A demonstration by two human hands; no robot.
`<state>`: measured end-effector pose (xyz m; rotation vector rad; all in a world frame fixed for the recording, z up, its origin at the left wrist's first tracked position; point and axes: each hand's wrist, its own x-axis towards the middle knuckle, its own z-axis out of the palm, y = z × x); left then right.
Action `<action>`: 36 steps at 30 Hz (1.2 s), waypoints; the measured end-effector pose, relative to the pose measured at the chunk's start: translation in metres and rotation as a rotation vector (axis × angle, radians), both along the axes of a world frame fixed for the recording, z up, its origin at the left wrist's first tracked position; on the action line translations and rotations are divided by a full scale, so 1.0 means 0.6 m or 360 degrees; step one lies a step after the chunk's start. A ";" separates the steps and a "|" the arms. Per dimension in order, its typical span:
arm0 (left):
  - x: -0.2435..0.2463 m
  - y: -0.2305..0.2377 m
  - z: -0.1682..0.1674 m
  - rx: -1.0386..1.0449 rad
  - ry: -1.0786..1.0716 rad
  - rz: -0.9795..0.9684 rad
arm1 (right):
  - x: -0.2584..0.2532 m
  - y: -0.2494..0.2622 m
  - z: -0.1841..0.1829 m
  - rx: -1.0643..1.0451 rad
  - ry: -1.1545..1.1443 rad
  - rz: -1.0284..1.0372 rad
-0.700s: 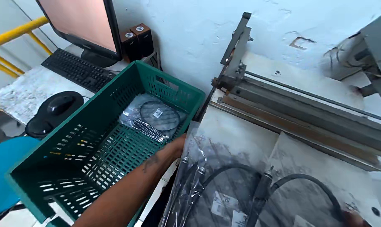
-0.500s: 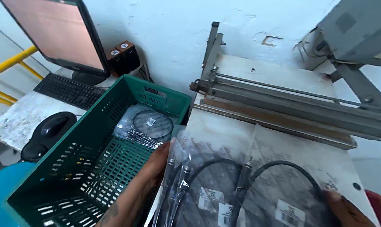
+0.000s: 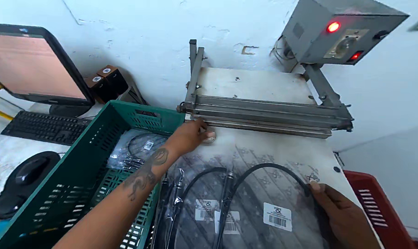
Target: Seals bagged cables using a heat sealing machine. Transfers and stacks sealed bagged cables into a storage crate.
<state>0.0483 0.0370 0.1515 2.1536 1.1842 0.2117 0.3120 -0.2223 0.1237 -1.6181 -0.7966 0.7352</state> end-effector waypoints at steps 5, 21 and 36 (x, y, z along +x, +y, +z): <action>-0.049 -0.136 0.049 0.0727 -0.0367 0.0279 | -0.004 0.001 0.004 0.0043 -0.0050 0.0046; 0.050 -0.186 0.055 -0.0386 -0.0417 0.0165 | -0.009 -0.024 0.036 0.0227 -0.0032 0.0043; 0.119 -0.120 0.010 -0.0529 -0.0536 0.0759 | 0.050 0.097 -0.027 -0.0062 -0.0044 -0.0205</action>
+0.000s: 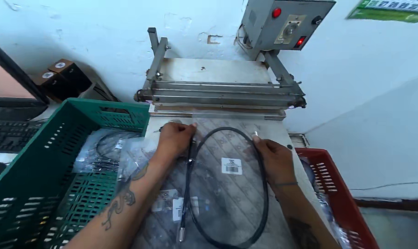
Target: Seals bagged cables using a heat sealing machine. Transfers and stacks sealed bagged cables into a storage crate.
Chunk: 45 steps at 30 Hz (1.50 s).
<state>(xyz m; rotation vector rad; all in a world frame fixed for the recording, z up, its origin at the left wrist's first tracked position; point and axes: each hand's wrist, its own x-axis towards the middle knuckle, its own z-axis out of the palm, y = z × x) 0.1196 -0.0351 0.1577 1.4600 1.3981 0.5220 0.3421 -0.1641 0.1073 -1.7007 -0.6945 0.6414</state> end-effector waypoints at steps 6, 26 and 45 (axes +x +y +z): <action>0.014 0.040 -0.028 -0.0227 -0.0241 0.0340 | 0.006 0.068 0.004 -0.0251 -0.0142 0.0048; 0.001 0.036 -0.035 -0.0328 -0.0391 0.0390 | -0.002 0.073 0.001 -0.0254 -0.0193 0.0030; 0.011 0.059 -0.050 -0.0426 -0.0507 0.0575 | 0.010 0.109 -0.002 -0.0269 -0.0002 0.0051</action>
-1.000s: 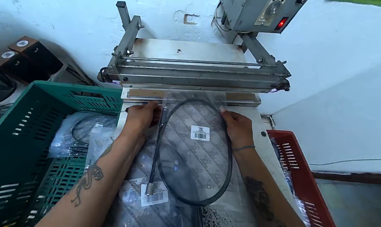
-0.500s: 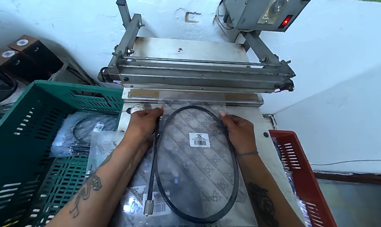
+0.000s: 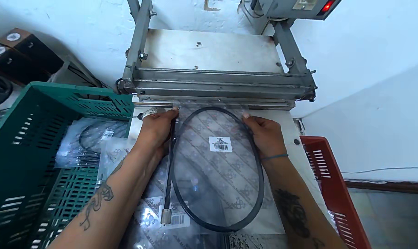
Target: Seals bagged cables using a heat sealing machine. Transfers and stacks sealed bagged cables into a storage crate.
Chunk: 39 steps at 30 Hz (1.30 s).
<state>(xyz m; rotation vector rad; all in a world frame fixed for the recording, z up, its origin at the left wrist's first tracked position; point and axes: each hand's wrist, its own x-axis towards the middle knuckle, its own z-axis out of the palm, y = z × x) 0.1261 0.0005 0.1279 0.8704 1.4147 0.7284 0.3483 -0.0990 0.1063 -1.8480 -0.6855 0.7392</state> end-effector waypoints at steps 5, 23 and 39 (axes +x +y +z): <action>0.003 -0.003 0.004 -0.0004 -0.0017 0.0014 | 0.000 0.000 0.002 -0.0017 0.0008 0.0022; -0.049 -0.060 0.042 0.0876 0.0724 -0.0700 | 0.015 -0.046 0.012 -0.0115 -0.0106 0.0134; -0.280 -0.219 0.044 0.0582 0.0876 -0.0595 | -0.152 -0.242 0.005 0.0465 -0.0764 0.0508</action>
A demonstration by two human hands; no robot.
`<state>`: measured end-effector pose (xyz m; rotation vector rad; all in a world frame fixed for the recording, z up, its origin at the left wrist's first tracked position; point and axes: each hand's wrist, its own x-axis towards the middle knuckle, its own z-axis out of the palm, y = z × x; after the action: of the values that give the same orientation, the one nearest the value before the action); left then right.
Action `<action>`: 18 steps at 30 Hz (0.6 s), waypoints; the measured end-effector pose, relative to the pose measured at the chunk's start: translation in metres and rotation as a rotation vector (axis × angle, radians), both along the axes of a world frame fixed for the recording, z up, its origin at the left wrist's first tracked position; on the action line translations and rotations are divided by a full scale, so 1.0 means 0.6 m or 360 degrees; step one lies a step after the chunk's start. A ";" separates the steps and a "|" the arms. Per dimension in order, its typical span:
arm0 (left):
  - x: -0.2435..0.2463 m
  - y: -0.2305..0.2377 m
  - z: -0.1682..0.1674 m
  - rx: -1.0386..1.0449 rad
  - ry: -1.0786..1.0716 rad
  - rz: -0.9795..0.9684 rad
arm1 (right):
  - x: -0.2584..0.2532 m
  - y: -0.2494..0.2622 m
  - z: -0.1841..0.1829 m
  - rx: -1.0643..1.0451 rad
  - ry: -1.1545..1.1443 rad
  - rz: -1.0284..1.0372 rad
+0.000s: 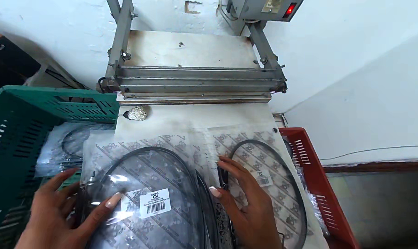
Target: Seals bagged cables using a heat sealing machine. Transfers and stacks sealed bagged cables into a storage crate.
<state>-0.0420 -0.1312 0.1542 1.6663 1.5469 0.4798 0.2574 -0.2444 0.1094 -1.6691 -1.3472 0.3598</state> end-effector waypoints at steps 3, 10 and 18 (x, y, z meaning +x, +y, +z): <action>0.023 -0.019 -0.014 0.0133 -0.0220 0.0176 | -0.011 -0.001 0.006 0.0008 0.0235 -0.0054; 0.049 -0.009 0.041 0.0270 -0.0980 0.0022 | -0.010 0.015 0.054 -0.0089 0.0966 0.0174; 0.138 0.096 0.032 0.0042 -0.0481 0.0135 | 0.047 0.085 0.031 -0.0204 0.0808 -0.0163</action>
<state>0.0409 -0.0735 0.1733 1.4736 1.3952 0.7627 0.2858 -0.1936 0.1281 -1.6000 -0.8729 0.7646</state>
